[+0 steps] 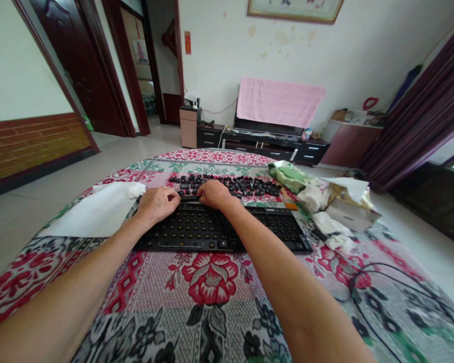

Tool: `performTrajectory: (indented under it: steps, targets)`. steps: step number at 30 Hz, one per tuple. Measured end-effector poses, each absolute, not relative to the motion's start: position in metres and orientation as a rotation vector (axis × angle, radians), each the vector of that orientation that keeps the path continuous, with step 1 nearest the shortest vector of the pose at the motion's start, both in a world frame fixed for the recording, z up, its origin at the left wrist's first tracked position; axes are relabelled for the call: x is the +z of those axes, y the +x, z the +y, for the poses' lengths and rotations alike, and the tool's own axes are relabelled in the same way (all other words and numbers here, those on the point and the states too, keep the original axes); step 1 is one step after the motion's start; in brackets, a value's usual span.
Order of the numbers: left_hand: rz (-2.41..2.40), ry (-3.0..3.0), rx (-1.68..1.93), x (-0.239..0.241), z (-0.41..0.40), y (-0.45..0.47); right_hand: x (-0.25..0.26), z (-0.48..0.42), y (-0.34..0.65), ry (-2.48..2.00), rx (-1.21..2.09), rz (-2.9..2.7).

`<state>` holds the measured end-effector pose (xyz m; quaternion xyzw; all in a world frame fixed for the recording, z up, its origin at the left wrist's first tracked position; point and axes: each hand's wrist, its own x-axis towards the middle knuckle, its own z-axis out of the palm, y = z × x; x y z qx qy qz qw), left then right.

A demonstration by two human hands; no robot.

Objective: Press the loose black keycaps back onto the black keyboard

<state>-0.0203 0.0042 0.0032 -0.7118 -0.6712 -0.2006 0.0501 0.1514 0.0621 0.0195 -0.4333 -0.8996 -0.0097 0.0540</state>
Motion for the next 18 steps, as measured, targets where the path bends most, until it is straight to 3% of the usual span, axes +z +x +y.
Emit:
performTrajectory:
  steps: [8,18]
  targets:
    - [-2.044,-2.178,-0.614,0.003,0.004,-0.02,0.038,0.039,0.176,-1.313,0.029,-2.591]
    - [-2.073,-2.131,-0.59,0.003,0.001,-0.018,0.053,-0.043,0.204,-1.25,0.884,-2.554]
